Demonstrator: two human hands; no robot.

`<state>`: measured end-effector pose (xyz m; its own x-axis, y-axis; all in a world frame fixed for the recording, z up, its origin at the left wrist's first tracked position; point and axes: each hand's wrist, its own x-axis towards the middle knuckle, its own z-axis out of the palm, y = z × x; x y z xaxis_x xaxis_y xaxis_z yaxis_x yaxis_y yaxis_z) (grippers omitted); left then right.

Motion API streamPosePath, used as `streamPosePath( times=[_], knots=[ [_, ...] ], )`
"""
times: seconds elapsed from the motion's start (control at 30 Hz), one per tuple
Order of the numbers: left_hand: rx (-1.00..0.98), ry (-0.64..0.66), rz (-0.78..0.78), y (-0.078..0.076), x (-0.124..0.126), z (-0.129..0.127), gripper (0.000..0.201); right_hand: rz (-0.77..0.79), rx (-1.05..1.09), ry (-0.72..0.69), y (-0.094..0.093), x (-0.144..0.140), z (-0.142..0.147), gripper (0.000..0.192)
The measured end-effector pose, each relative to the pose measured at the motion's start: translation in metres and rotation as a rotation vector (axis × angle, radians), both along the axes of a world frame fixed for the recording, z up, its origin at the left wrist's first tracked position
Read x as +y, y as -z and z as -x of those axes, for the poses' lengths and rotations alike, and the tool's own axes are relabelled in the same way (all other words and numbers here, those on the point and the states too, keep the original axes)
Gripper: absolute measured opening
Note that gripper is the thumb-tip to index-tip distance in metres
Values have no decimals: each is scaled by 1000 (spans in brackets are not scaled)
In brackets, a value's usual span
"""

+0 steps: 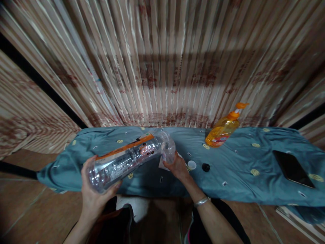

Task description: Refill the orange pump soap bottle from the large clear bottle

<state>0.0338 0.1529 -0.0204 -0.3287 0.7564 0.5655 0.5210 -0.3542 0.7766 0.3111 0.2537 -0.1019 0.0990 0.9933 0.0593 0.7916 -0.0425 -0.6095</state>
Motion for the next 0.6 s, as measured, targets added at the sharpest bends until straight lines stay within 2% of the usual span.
streamPosePath(
  times=[0.27,0.6],
  knots=[
    [53,3,-69,0,2,-2,94,17,4,-9,-1,1,0,48],
    [9,-18,-19,1,2,0,96,-31,-9,-16,5,2,-1,47]
  ],
)
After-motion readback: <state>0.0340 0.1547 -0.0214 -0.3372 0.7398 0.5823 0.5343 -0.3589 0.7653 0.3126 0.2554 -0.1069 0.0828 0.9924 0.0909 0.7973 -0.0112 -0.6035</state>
